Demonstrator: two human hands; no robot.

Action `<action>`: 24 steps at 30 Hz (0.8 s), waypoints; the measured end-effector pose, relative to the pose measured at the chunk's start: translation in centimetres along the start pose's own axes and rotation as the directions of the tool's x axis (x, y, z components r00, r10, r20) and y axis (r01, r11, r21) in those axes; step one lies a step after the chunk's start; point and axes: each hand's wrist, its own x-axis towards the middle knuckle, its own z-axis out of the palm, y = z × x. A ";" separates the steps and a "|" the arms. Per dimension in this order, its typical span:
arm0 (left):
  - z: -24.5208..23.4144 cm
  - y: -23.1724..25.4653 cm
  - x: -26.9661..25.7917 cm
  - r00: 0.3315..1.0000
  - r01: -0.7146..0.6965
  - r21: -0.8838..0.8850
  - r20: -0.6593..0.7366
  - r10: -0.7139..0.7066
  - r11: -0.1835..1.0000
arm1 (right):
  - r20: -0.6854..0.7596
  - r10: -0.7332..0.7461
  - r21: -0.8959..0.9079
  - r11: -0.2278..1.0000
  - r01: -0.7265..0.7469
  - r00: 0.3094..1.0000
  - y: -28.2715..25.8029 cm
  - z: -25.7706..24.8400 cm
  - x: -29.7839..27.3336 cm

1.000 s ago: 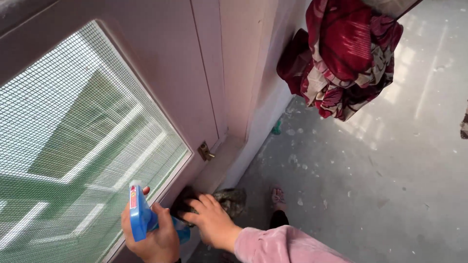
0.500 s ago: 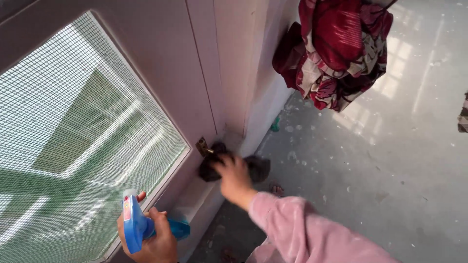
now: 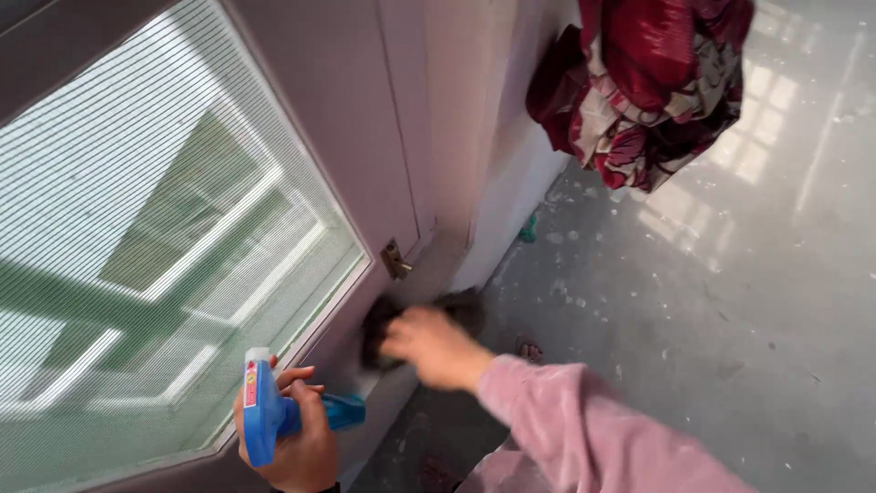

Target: The person sprays a blue cleaning solution onto a window frame and screen, then wipes the surfaces with a dark cloth. The person moves along the window, cleaning the frame, screen, and sill in a continuous sequence.

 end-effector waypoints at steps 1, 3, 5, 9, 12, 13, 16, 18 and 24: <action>-0.2 0.0 0.0 1.000 0.004 -0.020 -0.004 -0.004 1.000 | 0.028 0.203 0.023 0.979 -0.204 0.979 1.2 -1.0 -0.2; -0.9 0.5 -0.1 1.000 0.014 -0.032 -0.014 -0.014 0.999 | 0.070 0.390 0.042 0.918 -0.394 0.918 2.9 -1.7 -0.8; -1.4 1.6 -0.1 0.993 0.111 0.013 -0.045 -0.110 0.994 | -0.144 0.663 0.146 0.749 -0.647 0.735 4.0 -1.4 -1.8; -3.2 3.4 -0.2 0.980 0.176 0.129 -0.115 -0.162 0.976 | -0.115 0.745 -0.012 0.660 -0.751 0.657 -0.9 3.6 0.9; -5.1 4.3 0.2 0.952 0.305 0.234 -0.109 -0.287 0.923 | -0.108 0.669 0.060 0.743 -0.667 0.736 -7.2 5.2 2.9; -5.6 4.2 0.2 0.954 0.293 0.227 -0.131 -0.269 0.929 | -0.111 0.630 0.079 0.776 -0.626 0.768 -8.8 5.6 3.2; -7.0 4.0 0.4 0.956 0.275 0.212 -0.169 -0.242 0.938 | -0.065 0.526 0.097 0.849 -0.519 0.848 -12.2 5.8 4.0; -7.8 3.8 0.5 0.954 0.274 0.201 -0.181 -0.239 0.941 | -0.010 0.461 0.095 0.884 -0.458 0.887 -13.8 5.5 4.1; -16.9 -10.5 1.7 0.717 0.679 -0.113 0.313 -0.623 0.725 | -0.057 0.195 0.095 0.977 -0.189 0.979 -17.7 5.3 5.3</action>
